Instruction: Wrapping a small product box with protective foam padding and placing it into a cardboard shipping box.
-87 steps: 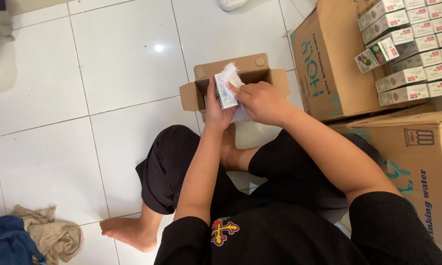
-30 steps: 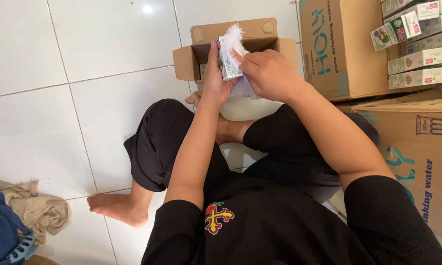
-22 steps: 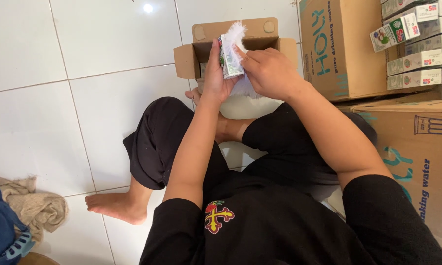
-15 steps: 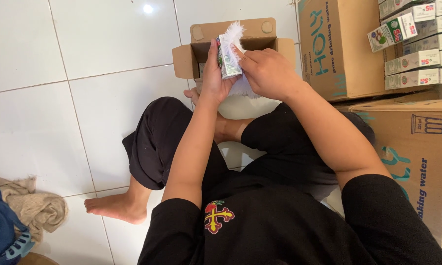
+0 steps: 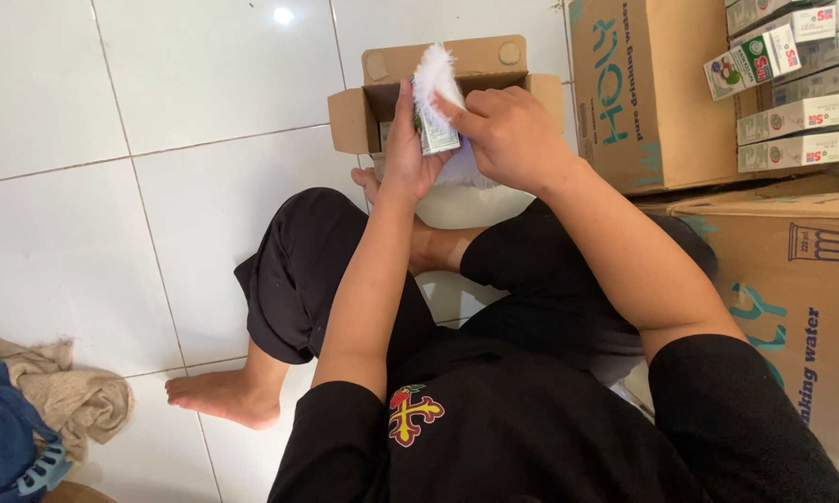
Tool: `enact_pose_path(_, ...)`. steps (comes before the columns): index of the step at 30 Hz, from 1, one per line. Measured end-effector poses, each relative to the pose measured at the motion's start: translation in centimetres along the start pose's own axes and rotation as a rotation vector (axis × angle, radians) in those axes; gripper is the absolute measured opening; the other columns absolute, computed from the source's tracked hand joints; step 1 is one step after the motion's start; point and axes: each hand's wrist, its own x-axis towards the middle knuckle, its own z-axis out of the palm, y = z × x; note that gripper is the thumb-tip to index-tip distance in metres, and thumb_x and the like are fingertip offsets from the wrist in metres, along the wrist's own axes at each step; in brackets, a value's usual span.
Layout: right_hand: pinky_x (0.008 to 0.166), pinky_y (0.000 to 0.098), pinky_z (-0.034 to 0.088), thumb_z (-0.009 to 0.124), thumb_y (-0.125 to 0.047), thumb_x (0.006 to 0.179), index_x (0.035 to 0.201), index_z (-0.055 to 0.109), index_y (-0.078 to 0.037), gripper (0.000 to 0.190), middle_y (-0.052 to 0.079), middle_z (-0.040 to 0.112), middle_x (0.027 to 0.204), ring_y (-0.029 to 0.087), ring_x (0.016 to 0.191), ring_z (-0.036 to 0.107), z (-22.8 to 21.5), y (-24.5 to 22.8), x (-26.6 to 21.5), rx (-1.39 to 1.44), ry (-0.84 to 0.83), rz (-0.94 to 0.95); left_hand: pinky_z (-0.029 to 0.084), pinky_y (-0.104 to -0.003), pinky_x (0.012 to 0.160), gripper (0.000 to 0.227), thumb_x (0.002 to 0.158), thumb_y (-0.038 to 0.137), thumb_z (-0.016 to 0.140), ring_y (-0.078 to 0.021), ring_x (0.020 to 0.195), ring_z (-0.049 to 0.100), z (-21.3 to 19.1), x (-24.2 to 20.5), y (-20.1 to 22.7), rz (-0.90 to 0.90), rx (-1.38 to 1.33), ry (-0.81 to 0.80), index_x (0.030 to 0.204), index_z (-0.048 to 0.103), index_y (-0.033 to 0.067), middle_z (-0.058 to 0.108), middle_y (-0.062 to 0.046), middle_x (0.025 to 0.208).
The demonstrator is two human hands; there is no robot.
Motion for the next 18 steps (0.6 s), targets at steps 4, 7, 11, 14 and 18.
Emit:
enact_pose_path(4, 0.060, 0.0378, 0.042, 0.057, 0.002, 0.090, 0.147, 0.061, -0.018, 0.060, 0.003, 0.049, 0.080, 0.025, 0.066, 0.049, -0.3, 0.3, -0.2, -0.012, -0.024, -0.041, 0.054, -0.034, 0.073, 0.061, 0.090, 0.061, 0.059, -0.0198, 0.093, 0.065, -1.0, 0.7, -0.4, -0.017, 0.023, -0.056, 0.125, 0.064, 0.0118, 0.069, -0.006, 0.101)
enact_pose_path(7, 0.059, 0.0366, 0.037, 0.056, 0.005, 0.088, 0.137, 0.067, -0.023, 0.058, 0.001, 0.044, 0.081, 0.024, 0.068, 0.046, -0.5, 0.7, -0.1, 0.017, 0.001, -0.121, 0.053, -0.031, 0.072, 0.060, 0.098, 0.059, 0.053, -0.0161, 0.090, 0.064, -0.9, 0.7, -0.4, 0.016, -0.038, -0.205, 0.138, 0.061, 0.0147, 0.068, -0.003, 0.102)
enact_pose_path(11, 0.058, 0.0366, 0.042, 0.060, -0.004, 0.089, 0.127, 0.073, -0.016, 0.042, 0.001, 0.051, 0.079, 0.024, 0.066, 0.052, -1.3, 0.6, 0.3, -0.097, 0.041, -0.070, 0.057, -0.036, 0.071, 0.059, 0.091, 0.058, 0.059, -0.0227, 0.090, 0.069, -0.2, 0.4, -0.2, 0.004, 0.003, -0.017, 0.123, 0.067, 0.0089, 0.073, -0.010, 0.103)
enact_pose_path(14, 0.056, 0.0374, 0.040, 0.058, -0.003, 0.092, 0.125, 0.073, -0.009, 0.038, 0.002, 0.055, 0.079, 0.025, 0.064, 0.052, -1.2, -0.2, 0.6, -0.079, 0.038, -0.031, 0.056, -0.035, 0.069, 0.053, 0.092, 0.058, 0.059, -0.0216, 0.088, 0.070, -0.6, 0.9, -0.4, -0.004, -0.013, -0.010, 0.118, 0.069, 0.0118, 0.074, -0.009, 0.101)
enact_pose_path(18, 0.054, 0.0378, 0.037, 0.057, 0.003, 0.095, 0.141, 0.066, -0.009, 0.049, 0.003, 0.048, 0.078, 0.025, 0.066, 0.048, -0.8, -0.5, 0.3, 0.065, 0.002, -0.084, 0.056, -0.033, 0.071, 0.061, 0.090, 0.061, 0.059, -0.0205, 0.090, 0.069, -0.8, 0.7, -0.3, -0.019, -0.021, -0.037, 0.122, 0.066, 0.0097, 0.072, -0.006, 0.099)
